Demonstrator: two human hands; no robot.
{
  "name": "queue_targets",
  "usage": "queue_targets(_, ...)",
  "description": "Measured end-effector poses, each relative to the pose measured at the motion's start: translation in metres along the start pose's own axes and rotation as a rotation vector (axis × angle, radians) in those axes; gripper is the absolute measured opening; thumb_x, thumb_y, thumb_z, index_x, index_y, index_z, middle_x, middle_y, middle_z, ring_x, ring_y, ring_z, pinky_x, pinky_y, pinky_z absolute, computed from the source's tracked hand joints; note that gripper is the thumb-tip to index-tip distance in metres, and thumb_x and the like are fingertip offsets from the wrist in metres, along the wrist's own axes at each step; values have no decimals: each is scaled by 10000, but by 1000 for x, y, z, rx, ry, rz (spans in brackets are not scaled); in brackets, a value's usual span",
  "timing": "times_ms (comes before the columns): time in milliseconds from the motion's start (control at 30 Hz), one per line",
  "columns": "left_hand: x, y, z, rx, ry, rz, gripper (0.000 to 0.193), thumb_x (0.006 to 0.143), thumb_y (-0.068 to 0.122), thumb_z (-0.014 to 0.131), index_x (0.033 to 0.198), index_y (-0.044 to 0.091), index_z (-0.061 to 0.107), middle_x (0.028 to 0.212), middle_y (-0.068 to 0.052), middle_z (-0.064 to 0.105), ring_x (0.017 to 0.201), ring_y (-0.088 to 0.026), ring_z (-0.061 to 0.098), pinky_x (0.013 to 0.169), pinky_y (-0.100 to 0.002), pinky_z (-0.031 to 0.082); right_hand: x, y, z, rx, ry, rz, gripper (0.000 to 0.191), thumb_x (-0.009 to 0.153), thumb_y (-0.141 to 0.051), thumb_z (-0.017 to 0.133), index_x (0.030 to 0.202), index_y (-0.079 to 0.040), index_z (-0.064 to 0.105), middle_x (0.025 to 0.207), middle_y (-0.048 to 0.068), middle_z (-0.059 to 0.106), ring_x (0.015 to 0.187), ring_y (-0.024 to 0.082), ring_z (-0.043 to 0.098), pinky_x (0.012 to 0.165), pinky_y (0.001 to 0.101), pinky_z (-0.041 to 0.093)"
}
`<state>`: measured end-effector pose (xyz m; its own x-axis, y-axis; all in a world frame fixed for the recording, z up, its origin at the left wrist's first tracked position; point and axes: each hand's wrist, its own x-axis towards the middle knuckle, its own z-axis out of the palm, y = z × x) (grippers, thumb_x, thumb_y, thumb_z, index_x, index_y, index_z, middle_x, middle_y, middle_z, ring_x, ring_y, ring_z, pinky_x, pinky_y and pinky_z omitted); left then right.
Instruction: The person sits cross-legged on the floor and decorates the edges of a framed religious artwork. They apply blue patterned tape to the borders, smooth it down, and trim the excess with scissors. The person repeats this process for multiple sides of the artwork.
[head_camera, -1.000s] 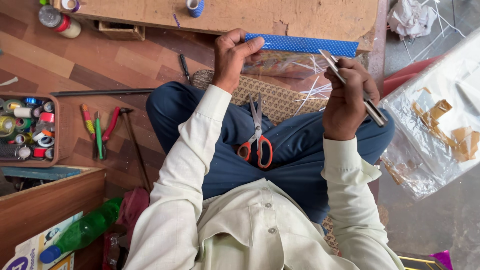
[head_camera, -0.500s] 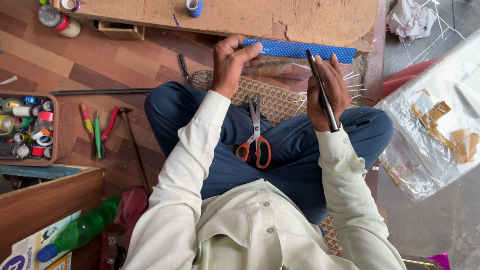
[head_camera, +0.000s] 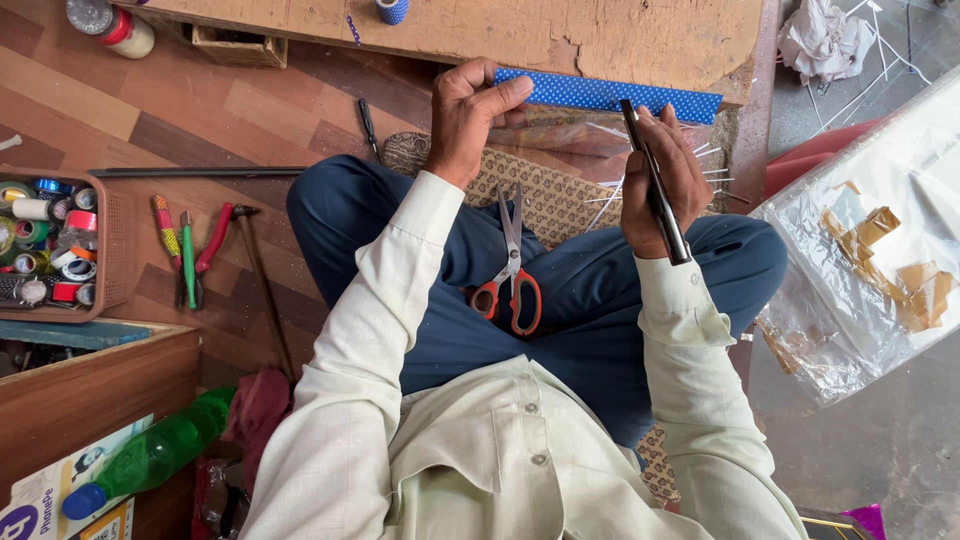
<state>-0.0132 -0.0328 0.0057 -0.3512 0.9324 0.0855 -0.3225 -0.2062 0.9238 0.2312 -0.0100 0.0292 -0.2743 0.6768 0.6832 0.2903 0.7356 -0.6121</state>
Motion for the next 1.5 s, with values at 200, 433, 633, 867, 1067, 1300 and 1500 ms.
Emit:
queue_targets(200,0,-1,0,3,0,-16,148,909,134,770,808,43,711,805,-61,743,738,-136,735,662,-327,678,-2,0,1,-9,8,-30,263,1018,61,610,1268,10,676,1275,189,732,1346,376,636,1232,503,447)
queue_targets(433,3,-2,-3,19,-6,16,170,911,134,775,795,33,704,782,-66,735,722,-134,734,652,-310,674,-2,-3,4,-27,34,44,234,1033,23,635,1258,11,700,1260,188,745,1322,368,664,1194,476,487)
queue_targets(633,4,0,-4,3,-2,13,172,902,143,775,793,32,703,783,-67,737,727,-125,740,655,-302,679,-1,-3,4,13,37,99,224,1058,-61,633,1258,14,700,1255,191,745,1308,353,675,1170,464,500)
queue_targets(867,5,3,-5,34,10,10,163,903,151,772,803,38,712,789,-63,740,727,-117,741,661,-294,679,1,-1,8,32,49,84,225,1054,-68,637,1252,19,700,1237,191,747,1283,338,689,1183,481,494)
queue_targets(1067,7,2,-6,31,-2,25,171,897,150,781,790,41,704,776,-64,739,711,-114,736,646,-296,679,5,-4,9,1,30,49,232,1041,-17,627,1257,16,703,1236,187,752,1265,325,706,1189,473,497)
queue_targets(1300,5,1,-5,14,2,19,166,895,150,784,791,44,709,776,-65,742,708,-113,734,643,-293,671,15,-13,7,-25,-11,25,219,1051,-9,669,1265,16,709,1186,173,751,1152,292,725,1080,406,544)
queue_targets(1500,3,4,-3,21,34,15,163,885,158,787,786,55,709,766,-56,744,675,-106,724,633,-282,656,33,-20,8,-65,-47,15,196,1059,-31,675,1239,38,717,1134,190,755,1061,283,732,984,382,559)
